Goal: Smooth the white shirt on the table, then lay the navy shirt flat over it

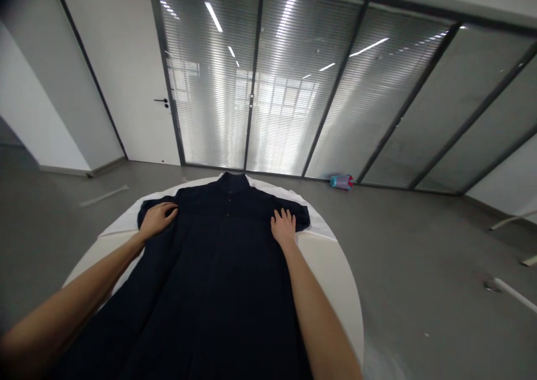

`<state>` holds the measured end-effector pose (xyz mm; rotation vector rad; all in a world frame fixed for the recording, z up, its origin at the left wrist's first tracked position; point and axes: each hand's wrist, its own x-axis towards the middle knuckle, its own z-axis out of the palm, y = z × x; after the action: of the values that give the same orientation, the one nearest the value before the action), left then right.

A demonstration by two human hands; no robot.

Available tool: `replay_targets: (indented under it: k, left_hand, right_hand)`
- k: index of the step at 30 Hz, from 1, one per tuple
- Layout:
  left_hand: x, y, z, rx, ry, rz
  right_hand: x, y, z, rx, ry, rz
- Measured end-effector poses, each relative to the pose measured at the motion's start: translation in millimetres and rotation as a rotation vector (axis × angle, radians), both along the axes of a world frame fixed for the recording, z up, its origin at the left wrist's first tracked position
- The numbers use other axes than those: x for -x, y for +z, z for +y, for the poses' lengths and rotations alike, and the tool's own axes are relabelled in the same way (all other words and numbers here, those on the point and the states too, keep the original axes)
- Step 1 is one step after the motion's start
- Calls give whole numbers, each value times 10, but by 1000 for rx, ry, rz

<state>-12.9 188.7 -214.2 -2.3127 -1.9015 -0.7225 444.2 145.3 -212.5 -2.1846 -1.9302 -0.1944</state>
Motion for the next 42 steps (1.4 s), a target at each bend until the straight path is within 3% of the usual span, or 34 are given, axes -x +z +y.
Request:
replay_targets:
  k: [7,25,29,32,36,42]
  left_hand:
    - [-25,14,-2,33,13,14]
    - [-20,9,-57,103,15,-24]
    - [-28,-69,-190,130,124,-41]
    - [-56,-98,-325,19,220,-58]
    - [-92,-65,-430,-118,245,-74]
    - [-80,-42,-378,33,329,-146]
  right_hand:
    - [-17,-74,53,-11,10,-24]
    - [10,-6,-7,0,14,5]
    - [40,-7,-46,-25,-5,11]
    - [59,-36,-60,-61,-2,2]
    - [57,-59,-69,-89,16,5]
    - [15,-49,-76,-77,44,27]
